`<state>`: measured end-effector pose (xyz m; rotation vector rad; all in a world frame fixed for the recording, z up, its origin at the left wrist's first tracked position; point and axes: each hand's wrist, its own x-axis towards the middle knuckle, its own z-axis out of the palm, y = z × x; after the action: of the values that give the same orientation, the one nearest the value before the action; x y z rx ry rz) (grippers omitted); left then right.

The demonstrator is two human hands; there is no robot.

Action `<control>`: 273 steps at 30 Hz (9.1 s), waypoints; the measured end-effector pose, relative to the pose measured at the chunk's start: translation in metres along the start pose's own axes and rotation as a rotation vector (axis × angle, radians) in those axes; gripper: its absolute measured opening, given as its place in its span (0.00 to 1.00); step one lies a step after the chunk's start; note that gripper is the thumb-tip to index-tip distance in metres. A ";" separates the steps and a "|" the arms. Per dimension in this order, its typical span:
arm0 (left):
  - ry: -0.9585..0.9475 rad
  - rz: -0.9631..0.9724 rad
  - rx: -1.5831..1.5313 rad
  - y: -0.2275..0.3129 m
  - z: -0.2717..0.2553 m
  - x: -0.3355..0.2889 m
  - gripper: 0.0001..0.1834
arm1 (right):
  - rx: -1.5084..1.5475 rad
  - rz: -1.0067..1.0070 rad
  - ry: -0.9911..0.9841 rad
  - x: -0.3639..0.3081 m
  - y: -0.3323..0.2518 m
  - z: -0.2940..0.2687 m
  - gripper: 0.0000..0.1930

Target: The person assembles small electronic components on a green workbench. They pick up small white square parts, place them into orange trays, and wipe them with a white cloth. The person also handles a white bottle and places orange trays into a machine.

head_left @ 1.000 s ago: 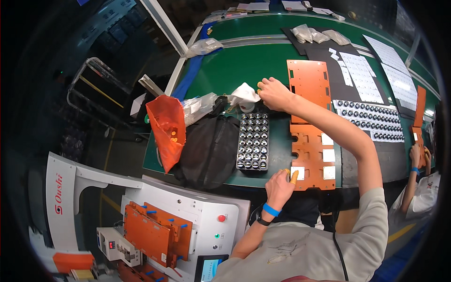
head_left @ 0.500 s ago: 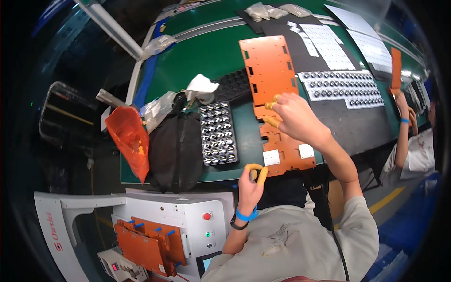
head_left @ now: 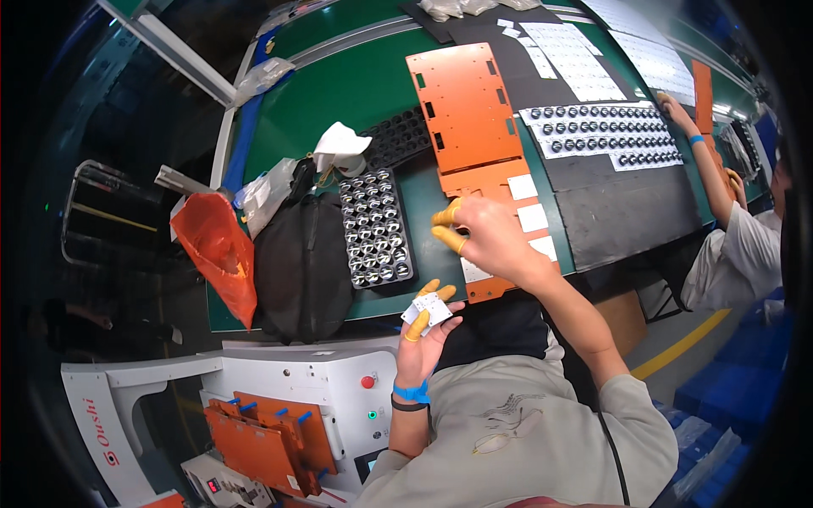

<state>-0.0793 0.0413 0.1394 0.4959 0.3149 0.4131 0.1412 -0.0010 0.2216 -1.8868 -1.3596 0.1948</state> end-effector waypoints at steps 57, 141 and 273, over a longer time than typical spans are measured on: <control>0.212 0.513 0.469 0.016 0.042 -0.006 0.37 | 0.202 -0.585 -0.090 -0.033 -0.031 0.006 0.15; 0.488 0.261 1.759 -0.020 0.047 0.122 0.17 | 0.172 -0.170 0.105 -0.122 0.036 -0.007 0.20; 0.101 0.551 0.939 -0.040 0.079 0.031 0.21 | 0.071 -0.096 0.436 -0.124 0.006 -0.005 0.19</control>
<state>-0.0098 -0.0072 0.1786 1.5014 0.4654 0.8265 0.0974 -0.1105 0.1832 -1.6764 -1.1226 -0.2052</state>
